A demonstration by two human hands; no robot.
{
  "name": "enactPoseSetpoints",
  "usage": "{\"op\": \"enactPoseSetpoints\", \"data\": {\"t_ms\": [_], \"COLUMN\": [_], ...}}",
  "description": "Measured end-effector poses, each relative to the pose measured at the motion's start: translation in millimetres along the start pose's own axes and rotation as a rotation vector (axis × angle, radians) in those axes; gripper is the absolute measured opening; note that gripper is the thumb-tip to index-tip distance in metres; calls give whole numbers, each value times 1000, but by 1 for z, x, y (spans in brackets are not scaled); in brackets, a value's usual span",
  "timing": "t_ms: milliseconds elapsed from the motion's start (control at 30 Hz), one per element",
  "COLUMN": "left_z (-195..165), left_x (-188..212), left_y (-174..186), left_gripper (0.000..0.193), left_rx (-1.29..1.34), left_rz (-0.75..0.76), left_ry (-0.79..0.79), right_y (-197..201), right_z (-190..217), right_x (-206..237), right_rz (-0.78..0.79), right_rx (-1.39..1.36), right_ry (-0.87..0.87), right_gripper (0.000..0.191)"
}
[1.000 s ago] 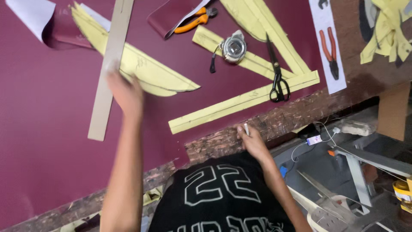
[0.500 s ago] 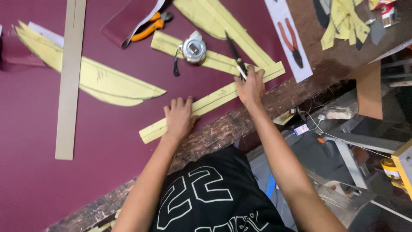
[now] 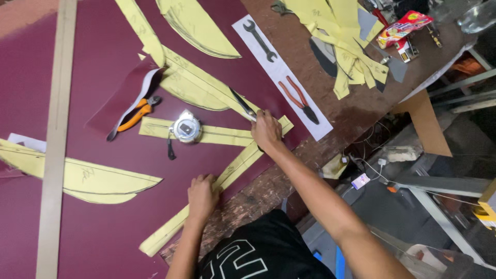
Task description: The person cuts long strips from yellow pattern paper with scissors, traces a curved pattern piece onto maroon material with chalk, and cuts along the marked line. They handle a white strip of backing material, reposition pattern pieces, and use pliers to hold the material while cutting.
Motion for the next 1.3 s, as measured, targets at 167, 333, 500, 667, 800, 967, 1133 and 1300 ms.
{"op": "enactPoseSetpoints", "data": {"t_ms": [167,333,500,667,800,967,1133,1300], "left_z": [-27,-37,-15,-17,-51,-106,-168,-232], "left_x": [29,58,69,74,57,53,15,-84], "left_y": [41,67,65,79,67,44,45,51], "left_gripper": [34,29,20,28,70,61,63,64], "left_rx": [512,564,1013,1028,1152,1120,988,875], "left_rz": [328,342,138,-42,226,556,542,344], "left_ry": [190,222,144,-194,-129,127,117,119], "right_y": [43,93,130,155,168,185,194,197], "right_z": [5,56,94,112,92,17,-95,-193], "right_x": [-2,64,115,141,144,108,56,-4], "right_rz": [46,599,741,445,368,121,-142,-136], "right_rx": [-142,-733,-814,-1065,-1138,-1022,-1224,-1505], "right_ry": [4,161,336,330,126,-123,-275,-387], "right_gripper": [32,61,65,35,34,34,29,25]}}
Point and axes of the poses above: each hand's wrist, its own x-axis away from the middle knuckle, its own y-axis out of the back of the hand, z = x × y, the point moved 1 cm from there along -x, towards the middle knuckle, and after that the axes turned 6 degrees about y, right-handed, at the moved point
